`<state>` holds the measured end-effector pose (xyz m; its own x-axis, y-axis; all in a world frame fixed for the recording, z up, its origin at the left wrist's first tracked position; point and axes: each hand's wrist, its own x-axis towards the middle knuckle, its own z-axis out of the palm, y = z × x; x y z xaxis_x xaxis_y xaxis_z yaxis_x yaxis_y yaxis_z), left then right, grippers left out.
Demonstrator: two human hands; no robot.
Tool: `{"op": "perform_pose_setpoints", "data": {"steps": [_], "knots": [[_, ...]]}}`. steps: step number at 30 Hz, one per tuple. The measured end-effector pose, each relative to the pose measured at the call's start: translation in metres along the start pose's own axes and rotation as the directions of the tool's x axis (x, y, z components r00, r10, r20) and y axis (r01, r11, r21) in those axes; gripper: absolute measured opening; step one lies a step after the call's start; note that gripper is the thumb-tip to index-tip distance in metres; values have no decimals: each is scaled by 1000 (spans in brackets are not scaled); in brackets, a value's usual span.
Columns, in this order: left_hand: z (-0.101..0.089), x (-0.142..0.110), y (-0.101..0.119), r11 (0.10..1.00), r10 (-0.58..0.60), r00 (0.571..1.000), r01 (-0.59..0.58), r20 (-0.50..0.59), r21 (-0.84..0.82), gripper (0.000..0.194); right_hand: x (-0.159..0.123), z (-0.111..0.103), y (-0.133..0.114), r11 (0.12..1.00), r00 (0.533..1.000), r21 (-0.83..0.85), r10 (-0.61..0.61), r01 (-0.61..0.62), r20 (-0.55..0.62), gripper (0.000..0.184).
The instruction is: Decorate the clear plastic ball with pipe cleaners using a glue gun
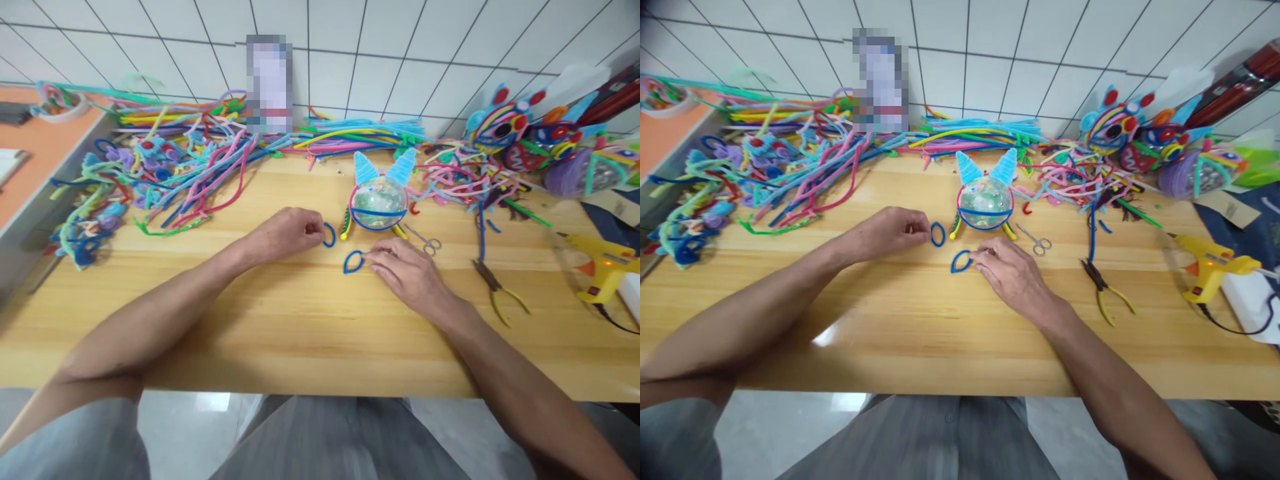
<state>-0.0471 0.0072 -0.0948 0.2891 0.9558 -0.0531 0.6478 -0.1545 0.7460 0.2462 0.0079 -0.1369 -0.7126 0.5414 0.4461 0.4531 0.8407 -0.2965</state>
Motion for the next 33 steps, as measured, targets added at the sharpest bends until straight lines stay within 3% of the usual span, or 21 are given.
{"op": "perform_pose_setpoints", "data": {"steps": [4,7,10,14,19,24,28,33], "knots": [[14,-12,14,997,71,986,-75,150,20,15,5,14,-2,997,997,-60,-53,56,54,21],[25,-17,20,997,78,980,-74,183,-28,14,4,17,-5,996,997,-68,-58,61,48,22],[32,-19,19,987,64,981,-34,184,-159,16,2,13,-13,997,997,-28,-72,72,-19,17],[36,-19,18,926,70,959,40,274,-375,23,1,2,-23,995,986,42,-86,93,-145,14],[38,-23,26,937,78,976,-1,205,-350,23,3,-7,-22,975,950,173,180,-138,-256,19],[40,-27,31,961,85,979,-32,183,-276,21,4,-7,-21,885,923,350,366,-306,-119,9],[42,-26,27,958,105,982,-57,159,-280,19,4,-5,-24,776,881,478,473,-412,-10,13],[43,-25,24,938,94,980,-29,176,-344,35,4,-4,-28,739,850,498,527,-454,-8,13]]}}
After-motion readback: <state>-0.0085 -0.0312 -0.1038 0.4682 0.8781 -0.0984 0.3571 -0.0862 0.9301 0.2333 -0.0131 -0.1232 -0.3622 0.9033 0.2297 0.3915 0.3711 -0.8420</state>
